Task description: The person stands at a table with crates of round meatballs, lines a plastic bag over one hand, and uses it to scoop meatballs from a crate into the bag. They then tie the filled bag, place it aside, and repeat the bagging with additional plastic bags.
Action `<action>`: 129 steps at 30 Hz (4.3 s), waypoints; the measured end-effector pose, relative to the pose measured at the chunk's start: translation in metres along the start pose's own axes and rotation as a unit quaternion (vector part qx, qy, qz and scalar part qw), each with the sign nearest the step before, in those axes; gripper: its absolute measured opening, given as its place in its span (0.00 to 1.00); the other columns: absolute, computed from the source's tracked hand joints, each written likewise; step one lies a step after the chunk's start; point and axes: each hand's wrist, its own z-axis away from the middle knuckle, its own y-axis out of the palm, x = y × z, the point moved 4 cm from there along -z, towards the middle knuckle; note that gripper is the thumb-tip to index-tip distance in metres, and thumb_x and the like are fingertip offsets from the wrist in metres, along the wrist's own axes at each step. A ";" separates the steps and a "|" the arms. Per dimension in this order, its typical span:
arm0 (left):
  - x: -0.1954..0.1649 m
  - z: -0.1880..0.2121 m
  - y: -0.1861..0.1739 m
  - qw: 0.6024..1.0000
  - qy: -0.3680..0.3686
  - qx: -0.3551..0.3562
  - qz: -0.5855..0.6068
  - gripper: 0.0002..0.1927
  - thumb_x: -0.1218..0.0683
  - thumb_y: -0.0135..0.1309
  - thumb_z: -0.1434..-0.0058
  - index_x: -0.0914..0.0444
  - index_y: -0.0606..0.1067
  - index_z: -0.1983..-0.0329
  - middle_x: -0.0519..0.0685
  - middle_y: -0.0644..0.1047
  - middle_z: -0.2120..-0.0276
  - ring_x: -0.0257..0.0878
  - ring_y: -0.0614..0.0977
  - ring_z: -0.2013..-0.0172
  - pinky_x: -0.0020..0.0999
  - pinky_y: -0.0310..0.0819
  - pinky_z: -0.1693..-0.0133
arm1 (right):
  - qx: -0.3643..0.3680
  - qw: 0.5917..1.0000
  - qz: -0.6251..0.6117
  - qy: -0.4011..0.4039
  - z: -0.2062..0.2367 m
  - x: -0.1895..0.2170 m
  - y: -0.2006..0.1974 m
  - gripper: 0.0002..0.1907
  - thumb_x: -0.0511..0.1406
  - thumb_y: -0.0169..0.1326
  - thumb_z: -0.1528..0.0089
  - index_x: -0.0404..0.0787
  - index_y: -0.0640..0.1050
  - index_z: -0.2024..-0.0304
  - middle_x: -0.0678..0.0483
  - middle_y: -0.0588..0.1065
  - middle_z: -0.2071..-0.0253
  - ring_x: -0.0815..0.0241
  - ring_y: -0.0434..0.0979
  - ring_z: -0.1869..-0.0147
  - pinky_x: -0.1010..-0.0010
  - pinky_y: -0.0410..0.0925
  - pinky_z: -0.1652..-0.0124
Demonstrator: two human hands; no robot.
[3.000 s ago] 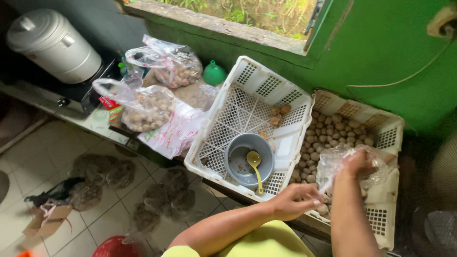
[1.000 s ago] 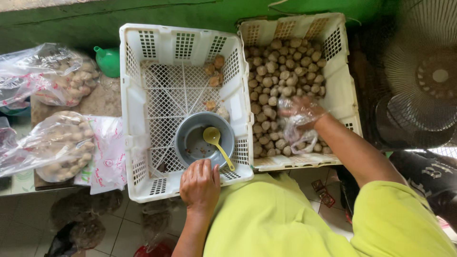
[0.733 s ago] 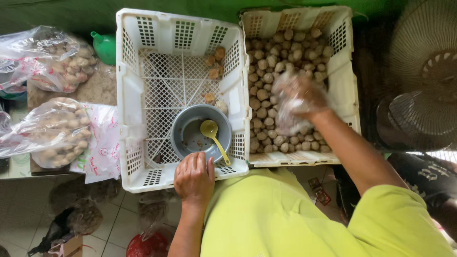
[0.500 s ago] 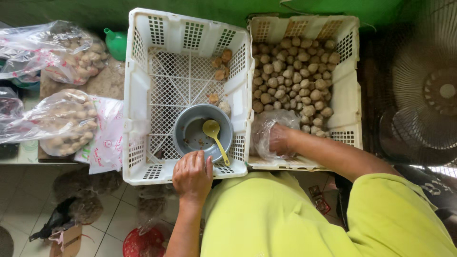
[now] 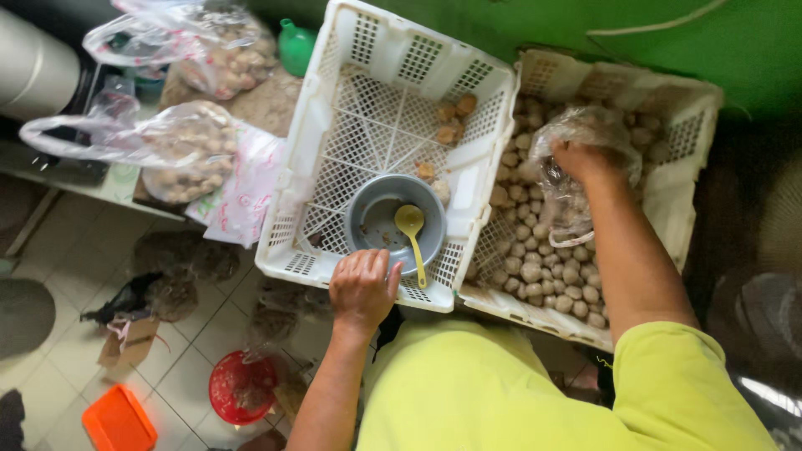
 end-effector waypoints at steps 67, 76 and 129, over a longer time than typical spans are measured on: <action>-0.035 0.013 -0.010 0.917 0.116 0.077 0.375 0.13 0.57 0.57 0.36 0.68 0.76 0.50 0.58 0.78 0.52 0.56 0.77 0.47 0.49 0.70 0.44 | -0.092 0.991 -0.041 0.083 0.156 0.003 -0.049 0.25 0.37 0.60 0.38 0.38 0.75 0.39 0.42 0.73 0.39 0.44 0.75 0.40 0.53 0.71 0.44; -0.009 0.008 0.005 0.993 -0.017 -0.059 0.097 0.10 0.59 0.57 0.38 0.70 0.76 0.57 0.58 0.78 0.56 0.55 0.79 0.51 0.47 0.73 0.48 | 0.060 0.997 0.037 0.021 -0.025 0.059 -0.019 0.28 0.50 0.52 0.30 0.36 0.78 0.38 0.37 0.71 0.31 0.39 0.69 0.29 0.47 0.61 0.30; -0.075 -0.027 0.084 0.894 0.008 0.112 0.435 0.24 0.57 0.50 0.36 0.66 0.66 0.36 0.65 0.75 0.48 0.58 0.77 0.47 0.51 0.72 0.46 | -0.008 0.655 -0.749 -0.098 0.149 0.093 -0.016 0.20 0.32 0.47 0.32 0.39 0.65 0.37 0.49 0.72 0.44 0.57 0.74 0.42 0.65 0.69 0.43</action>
